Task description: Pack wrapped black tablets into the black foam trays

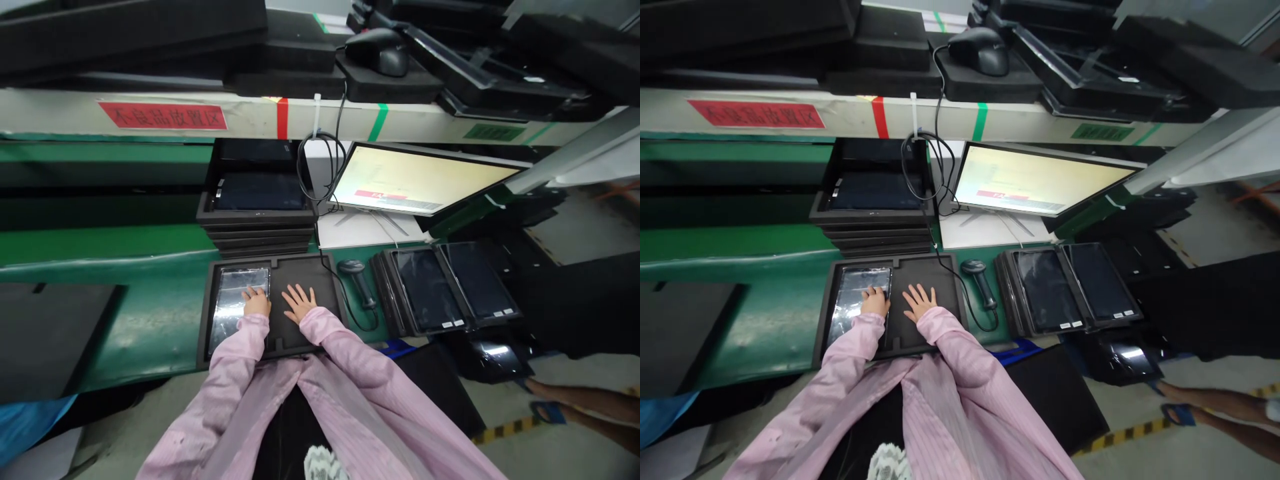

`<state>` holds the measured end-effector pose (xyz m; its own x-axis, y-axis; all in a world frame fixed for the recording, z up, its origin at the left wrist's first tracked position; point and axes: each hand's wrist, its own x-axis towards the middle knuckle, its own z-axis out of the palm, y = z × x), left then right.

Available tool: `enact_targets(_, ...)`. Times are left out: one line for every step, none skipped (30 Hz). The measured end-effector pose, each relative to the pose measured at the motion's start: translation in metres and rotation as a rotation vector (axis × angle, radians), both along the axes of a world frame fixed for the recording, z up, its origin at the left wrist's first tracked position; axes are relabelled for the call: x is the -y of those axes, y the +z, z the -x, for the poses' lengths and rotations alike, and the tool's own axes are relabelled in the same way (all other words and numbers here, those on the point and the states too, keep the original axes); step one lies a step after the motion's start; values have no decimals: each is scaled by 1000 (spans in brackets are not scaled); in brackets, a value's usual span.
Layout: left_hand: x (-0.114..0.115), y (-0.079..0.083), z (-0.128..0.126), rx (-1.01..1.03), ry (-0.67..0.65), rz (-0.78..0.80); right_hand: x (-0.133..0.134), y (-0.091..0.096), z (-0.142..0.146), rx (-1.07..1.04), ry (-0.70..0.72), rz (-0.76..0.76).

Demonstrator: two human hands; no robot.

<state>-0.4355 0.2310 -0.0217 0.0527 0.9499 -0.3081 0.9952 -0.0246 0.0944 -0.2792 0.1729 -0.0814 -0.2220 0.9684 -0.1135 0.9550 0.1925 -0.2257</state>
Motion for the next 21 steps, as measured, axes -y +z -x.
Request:
enact_targets(0, 1, -1, -2, 10, 2, 0, 0, 0, -8, 1, 5)
enact_targets(0, 2, -2, -4, 18, 4, -1, 1, 0, -14, 1, 8)
enact_targets(-1, 3, -3, -4, 23, 6, -1, 1, 0, -17, 1, 11)
enact_targets(-1, 5, -3, -2, 24, 8, -1, 2, 0, -17, 1, 17)
enact_targets(-1, 7, -4, 1, 20, 9, 0, 4, 0, -15, 2, 24)
enact_targets(0, 8, -5, 5, 12, 10, 0, 5, 0, -15, 1, 29)
enact_targets(1, 9, -5, 9, 0, 10, 2, 7, 0, -17, 3, 31)
enact_targets(2, 10, -6, 11, -13, 10, 4, 9, 0, -24, 6, 31)
enact_targets(3, 9, -6, 9, -21, 12, 6, 11, 1, -34, 9, 29)
enact_targets(4, 7, -6, 4, -27, 16, 9, 12, 1, -49, 14, 24)
enact_targets(5, 4, -5, -4, -23, 21, 12, 12, 1, -67, 17, 17)
enact_targets(6, -1, -5, -13, -15, 27, 14, 12, 1, -89, 19, 6)
enact_targets(5, -7, -3, -17, -16, 29, 16, 12, 1, -113, 19, -12)
enact_targets(5, -13, -2, -15, -14, 33, 17, 10, 1, -136, 14, -35)
enact_targets(4, -19, 0, 0, -22, 41, 18, 8, 1, -156, 6, -57)
enact_targets(3, -25, 2, 15, -25, 59, 19, 6, 1, -173, -3, -73)
enact_targets(2, -30, 3, 26, -17, 69, 19, 3, 1, -186, -14, -84)
enact_targets(1, -34, 5, 35, -7, 68, 19, 0, 2, -196, -21, -90)
enact_targets(0, -37, 6, 39, 3, 61, 19, -3, 2, -204, -27, -97)
enact_targets(-1, -39, 6, 39, 12, 52, 19, -5, 3, -209, -28, -104)
enact_targets(-2, -40, 6, 38, 19, 46, 19, -8, 3, -211, -29, -114)
